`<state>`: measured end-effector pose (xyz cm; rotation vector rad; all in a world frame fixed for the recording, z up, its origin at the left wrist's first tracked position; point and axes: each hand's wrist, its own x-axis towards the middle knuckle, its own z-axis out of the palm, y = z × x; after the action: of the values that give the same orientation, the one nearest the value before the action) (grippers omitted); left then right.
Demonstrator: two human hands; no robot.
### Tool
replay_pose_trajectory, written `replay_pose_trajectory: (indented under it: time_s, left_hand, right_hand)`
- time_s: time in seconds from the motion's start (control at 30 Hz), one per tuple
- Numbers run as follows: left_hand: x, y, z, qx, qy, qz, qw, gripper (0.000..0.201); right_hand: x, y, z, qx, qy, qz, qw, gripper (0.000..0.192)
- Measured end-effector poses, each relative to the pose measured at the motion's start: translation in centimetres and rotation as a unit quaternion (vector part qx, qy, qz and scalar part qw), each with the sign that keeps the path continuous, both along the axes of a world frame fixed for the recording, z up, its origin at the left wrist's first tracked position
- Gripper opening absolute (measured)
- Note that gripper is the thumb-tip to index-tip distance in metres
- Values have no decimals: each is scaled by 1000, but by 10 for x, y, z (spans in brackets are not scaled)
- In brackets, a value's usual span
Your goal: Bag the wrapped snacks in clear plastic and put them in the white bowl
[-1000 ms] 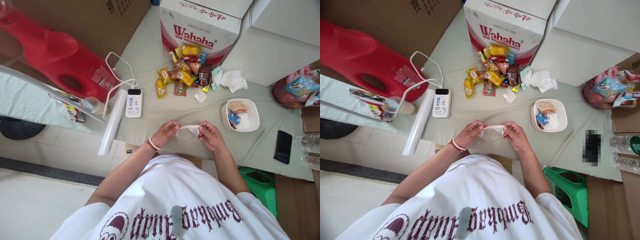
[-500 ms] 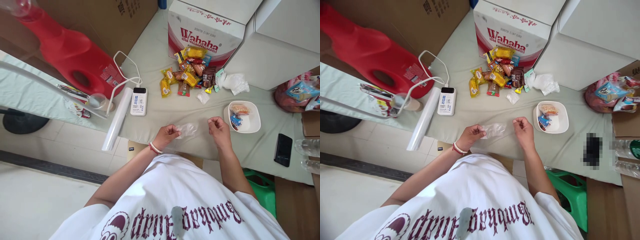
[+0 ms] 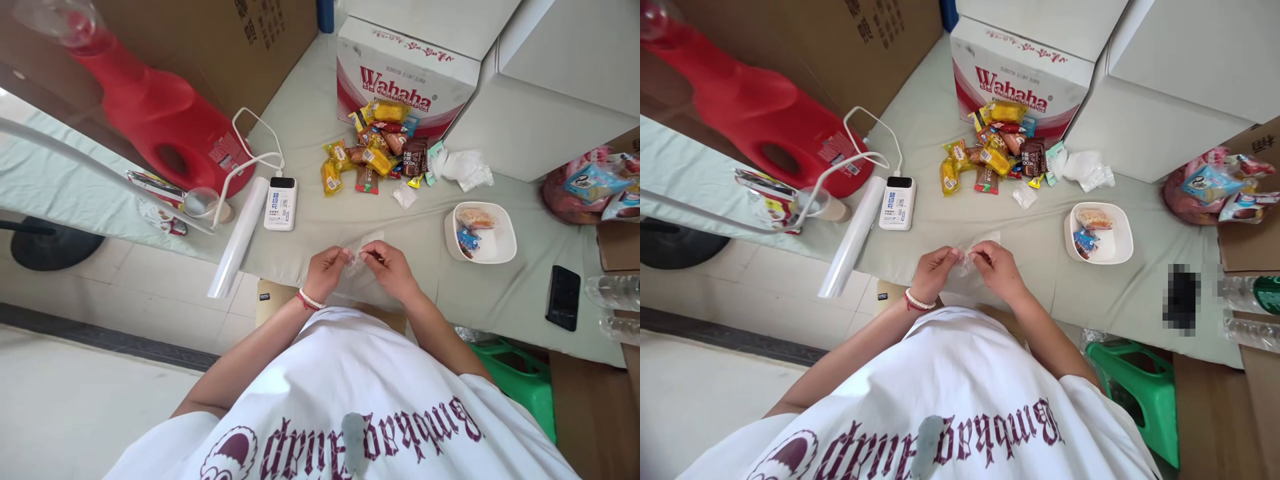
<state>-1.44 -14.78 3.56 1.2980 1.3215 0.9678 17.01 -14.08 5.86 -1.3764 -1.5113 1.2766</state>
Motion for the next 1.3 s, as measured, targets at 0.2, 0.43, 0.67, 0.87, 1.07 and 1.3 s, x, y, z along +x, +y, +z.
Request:
replay_pose_trajectory:
  time_s: [0.2,0.43,0.67,0.87,1.07,1.3]
  left_hand:
    - [-10,3,-17,-57,-126,125,982,48]
    - [-6,-15,-15,-31,-127,14,991,40]
    - [-13,-25,-5,45,-81,-85,992,29]
    - [-26,-29,-21,1,-29,74,997,29]
    - [-3,-3,-7,124,179,-11,976,29]
    - [20,21,-14,65,121,69,988,19]
  right_hand:
    - [35,-24,-4,-12,-42,-79,996,31]
    - [52,-37,-25,-163,38,-87,982,57]
    - [26,12,-17,-179,137,-45,973,54]
    - [13,18,-21,-89,51,-105,989,60]
    - [7,14,-18,-82,29,-74,993,56]
    - [24,6,-16,-177,124,-44,975,47]
